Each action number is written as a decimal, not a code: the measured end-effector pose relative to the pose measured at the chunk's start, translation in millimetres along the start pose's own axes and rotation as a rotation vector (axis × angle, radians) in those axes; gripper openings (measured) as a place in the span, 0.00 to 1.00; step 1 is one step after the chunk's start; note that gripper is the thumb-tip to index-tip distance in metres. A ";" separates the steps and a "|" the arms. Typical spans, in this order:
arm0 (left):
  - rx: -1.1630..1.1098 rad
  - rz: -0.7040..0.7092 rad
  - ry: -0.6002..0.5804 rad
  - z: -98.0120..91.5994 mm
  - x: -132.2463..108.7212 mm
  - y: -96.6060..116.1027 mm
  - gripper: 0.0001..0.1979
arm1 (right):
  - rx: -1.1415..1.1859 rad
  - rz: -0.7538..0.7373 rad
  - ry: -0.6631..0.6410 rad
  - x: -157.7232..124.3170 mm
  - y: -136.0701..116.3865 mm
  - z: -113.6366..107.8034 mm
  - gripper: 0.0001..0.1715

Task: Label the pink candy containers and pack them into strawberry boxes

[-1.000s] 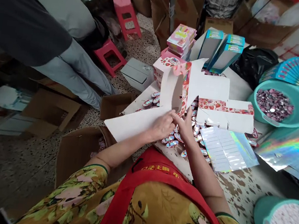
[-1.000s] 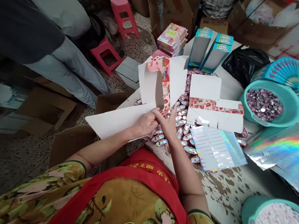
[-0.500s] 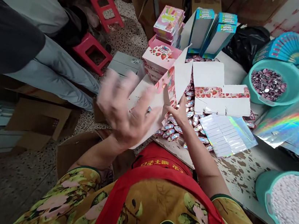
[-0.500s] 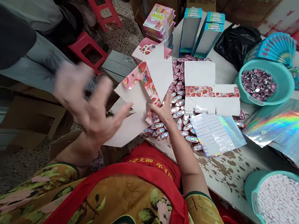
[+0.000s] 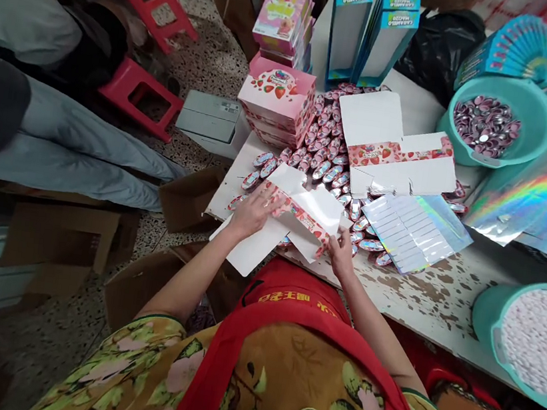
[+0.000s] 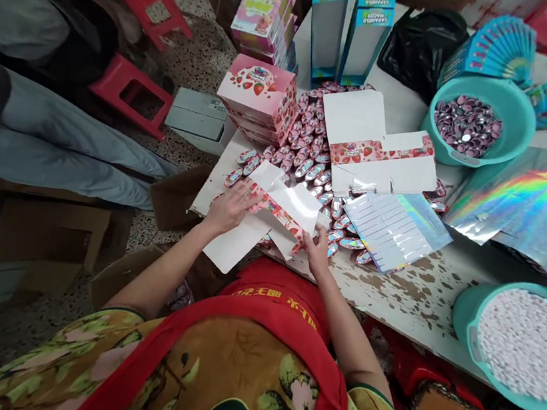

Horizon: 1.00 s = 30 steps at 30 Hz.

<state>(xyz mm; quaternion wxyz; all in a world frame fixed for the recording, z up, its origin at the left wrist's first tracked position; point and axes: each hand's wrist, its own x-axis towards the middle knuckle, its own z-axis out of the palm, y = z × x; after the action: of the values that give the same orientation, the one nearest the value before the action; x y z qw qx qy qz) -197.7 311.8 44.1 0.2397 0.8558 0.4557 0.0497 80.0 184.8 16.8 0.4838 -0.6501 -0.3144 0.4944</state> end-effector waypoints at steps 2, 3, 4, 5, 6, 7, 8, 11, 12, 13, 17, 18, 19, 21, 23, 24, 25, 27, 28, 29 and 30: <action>0.104 -0.038 -0.256 18.2 -2.2 -9.8 0.37 | -0.038 0.047 0.142 1.3 14.3 2.3 0.38; 0.132 -0.062 -0.350 25.5 -2.0 -12.4 0.41 | -0.067 0.055 0.217 2.7 19.9 3.8 0.39; 0.147 -0.086 -0.411 31.4 -1.4 -13.0 0.42 | -0.092 0.061 0.272 4.1 23.9 5.0 0.41; 0.153 -0.108 -0.435 35.9 -0.5 -11.2 0.41 | -0.112 0.072 0.303 5.0 25.8 5.7 0.43; 0.150 -0.131 -0.421 38.7 0.7 -7.0 0.41 | -0.130 0.084 0.312 5.2 25.3 6.0 0.45; 0.138 -0.152 -0.378 39.8 2.1 -0.6 0.42 | -0.149 0.088 0.307 4.2 21.9 6.3 0.46; 0.119 -0.170 -0.318 39.4 3.9 7.7 0.44 | -0.172 0.072 0.296 2.0 15.5 6.8 0.46; 0.026 -0.231 -0.027 29.4 12.9 36.7 0.43 | -0.249 -0.117 0.273 -13.5 -19.0 12.9 0.42; -0.027 -0.251 0.099 23.5 17.5 45.0 0.38 | -0.268 -0.208 0.273 -21.6 -33.3 16.5 0.39; -0.095 -0.265 0.235 16.5 22.7 51.4 0.33 | -0.276 -0.304 0.277 -30.7 -47.6 20.3 0.38; -0.501 -0.153 0.701 -17.0 46.3 52.6 0.24 | -0.215 -0.791 0.191 -61.8 -90.3 27.8 0.38; -0.625 -0.111 0.766 -24.0 52.6 47.7 0.23 | -0.188 -0.912 0.207 -64.6 -96.0 25.7 0.37; -0.754 -0.078 0.807 -29.2 59.1 41.6 0.22 | -0.174 -1.006 0.272 -64.6 -100.0 21.8 0.35; -1.007 -0.055 0.843 -32.8 73.2 28.8 0.22 | -0.219 -1.079 0.505 -57.0 -103.7 9.8 0.29; -1.210 -0.065 0.851 -28.0 87.8 19.0 0.22 | -0.350 -1.038 0.678 -42.1 -103.8 -5.1 0.28; -1.282 -0.077 0.850 -23.8 94.7 16.2 0.22 | -0.420 -1.000 0.684 -33.3 -103.6 -12.3 0.29; -1.334 -0.093 0.841 -19.4 100.9 15.1 0.22 | -0.466 -0.970 0.659 -24.1 -104.0 -18.7 0.31; -1.399 -0.122 0.793 -12.7 110.9 17.2 0.24 | -0.476 -0.960 0.572 -5.6 -107.9 -28.3 0.33; -1.420 -0.134 0.755 -11.1 114.6 19.6 0.25 | -0.457 -0.974 0.516 3.3 -111.8 -31.2 0.33; -1.436 -0.141 0.714 -10.7 117.7 22.3 0.26 | -0.439 -0.996 0.457 11.7 -116.8 -32.7 0.33; -1.446 -0.143 0.673 -11.1 120.3 24.9 0.27 | -0.439 -1.021 0.393 19.2 -122.3 -32.7 0.32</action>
<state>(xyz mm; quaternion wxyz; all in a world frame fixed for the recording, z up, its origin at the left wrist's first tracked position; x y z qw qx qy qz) -112.5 400.8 49.2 0.5875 0.3962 0.4122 0.5727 125.5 232.3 126.7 0.5641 -0.5808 -0.5869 -0.0076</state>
